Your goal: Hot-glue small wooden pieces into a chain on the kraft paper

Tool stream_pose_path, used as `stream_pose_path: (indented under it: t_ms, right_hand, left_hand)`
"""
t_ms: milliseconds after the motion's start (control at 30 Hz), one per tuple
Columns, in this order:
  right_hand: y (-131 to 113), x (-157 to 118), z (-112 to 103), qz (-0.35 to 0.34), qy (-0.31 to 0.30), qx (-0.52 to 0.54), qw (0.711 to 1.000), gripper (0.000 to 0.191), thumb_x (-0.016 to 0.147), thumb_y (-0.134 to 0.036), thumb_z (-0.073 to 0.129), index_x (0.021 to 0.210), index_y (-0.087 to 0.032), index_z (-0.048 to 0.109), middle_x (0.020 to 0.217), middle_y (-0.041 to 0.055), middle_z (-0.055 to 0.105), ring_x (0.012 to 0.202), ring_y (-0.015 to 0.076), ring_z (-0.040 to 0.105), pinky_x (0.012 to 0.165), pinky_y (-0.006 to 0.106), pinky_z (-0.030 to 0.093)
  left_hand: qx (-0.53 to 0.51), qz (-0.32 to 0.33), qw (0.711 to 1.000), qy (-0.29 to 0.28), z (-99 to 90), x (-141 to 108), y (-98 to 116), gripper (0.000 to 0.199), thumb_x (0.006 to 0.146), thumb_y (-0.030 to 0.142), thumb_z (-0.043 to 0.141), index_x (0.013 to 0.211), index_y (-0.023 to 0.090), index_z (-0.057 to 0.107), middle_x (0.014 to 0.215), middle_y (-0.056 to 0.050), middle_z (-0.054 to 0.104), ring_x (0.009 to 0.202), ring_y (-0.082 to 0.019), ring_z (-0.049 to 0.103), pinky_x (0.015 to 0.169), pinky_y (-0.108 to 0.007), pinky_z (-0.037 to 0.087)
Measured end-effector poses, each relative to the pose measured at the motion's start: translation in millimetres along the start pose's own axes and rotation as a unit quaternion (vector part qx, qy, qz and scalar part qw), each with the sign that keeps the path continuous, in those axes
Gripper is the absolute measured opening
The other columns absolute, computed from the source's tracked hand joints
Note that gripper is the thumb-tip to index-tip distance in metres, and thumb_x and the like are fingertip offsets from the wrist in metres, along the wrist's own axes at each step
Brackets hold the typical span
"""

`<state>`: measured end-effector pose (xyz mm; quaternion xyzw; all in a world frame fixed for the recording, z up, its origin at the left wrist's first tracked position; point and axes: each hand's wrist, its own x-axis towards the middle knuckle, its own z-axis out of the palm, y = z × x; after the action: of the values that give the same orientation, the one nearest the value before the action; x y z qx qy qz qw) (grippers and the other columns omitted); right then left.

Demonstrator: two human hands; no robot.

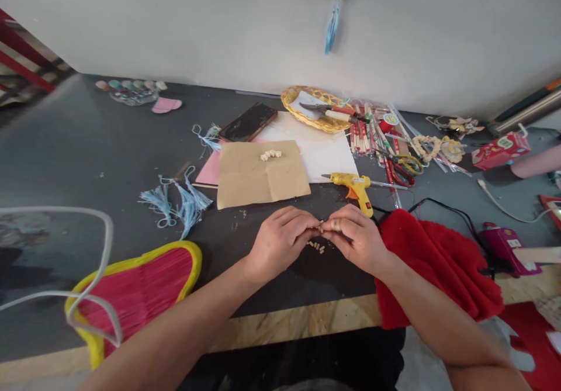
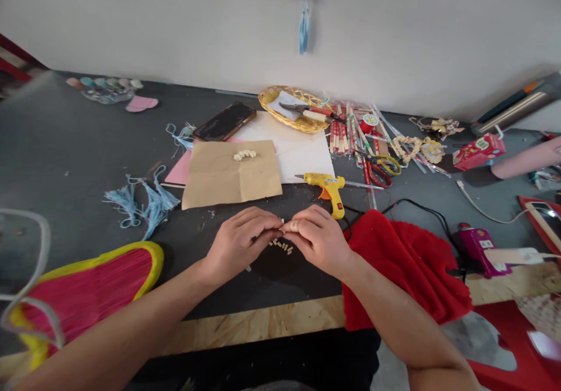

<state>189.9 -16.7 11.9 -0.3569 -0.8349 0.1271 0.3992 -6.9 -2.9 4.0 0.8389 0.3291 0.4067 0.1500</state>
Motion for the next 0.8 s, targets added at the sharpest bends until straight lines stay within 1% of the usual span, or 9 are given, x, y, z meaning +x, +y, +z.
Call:
stream_pose_path:
  t_ms: [167, 400, 700, 800]
  right_hand:
    - [-2.4, 1.3, -0.5, 0.019, -0.001, 0.010, 1.000, 0.006, 0.087, -0.016, 0.063, 0.092, -0.019, 0.063, 0.082, 0.0047, 0.069, 0.078, 0.0160, 0.063, 0.073, 0.031, 0.055]
    - [-3.3, 2.4, 0.9, 0.014, 0.014, 0.029, 0.999, 0.007, 0.086, -0.015, 0.065, 0.092, -0.019, 0.064, 0.081, 0.0048, 0.071, 0.075, 0.0156, 0.064, 0.070, 0.031, 0.056]
    - [-2.9, 0.6, 1.5, 0.025, 0.016, 0.037, 0.999, 0.008, 0.087, -0.016, 0.063, 0.094, -0.020, 0.066, 0.082, 0.0044, 0.072, 0.075, 0.0154, 0.066, 0.069, 0.029, 0.056]
    - [-2.8, -0.9, 2.8, 0.043, 0.015, 0.043, 0.998, 0.007, 0.088, -0.017, 0.062, 0.092, -0.021, 0.066, 0.081, 0.0038, 0.073, 0.075, 0.0152, 0.066, 0.069, 0.029, 0.056]
  left_hand:
    - [-0.001, 0.005, 1.000, 0.003, -0.3, 0.6, 1.2, 0.007, 0.087, 0.013, 0.059, 0.085, 0.018, 0.064, 0.080, -0.002, 0.072, 0.074, -0.015, 0.065, 0.071, -0.029, 0.053]
    - [-0.001, 0.002, 1.000, 0.006, -0.5, 1.2, 2.6, 0.008, 0.087, 0.012, 0.059, 0.084, 0.018, 0.064, 0.079, -0.002, 0.072, 0.073, -0.014, 0.065, 0.070, -0.028, 0.053]
    - [0.000, -0.004, 1.000, 0.005, -0.8, 1.4, 1.9, 0.007, 0.088, 0.015, 0.058, 0.085, 0.018, 0.064, 0.079, -0.002, 0.072, 0.073, -0.015, 0.065, 0.071, -0.028, 0.053]
    - [-0.002, -0.006, 1.000, 0.002, -0.9, 1.3, 2.3, 0.008, 0.088, 0.015, 0.058, 0.085, 0.019, 0.064, 0.080, -0.002, 0.072, 0.074, -0.014, 0.066, 0.072, -0.028, 0.053]
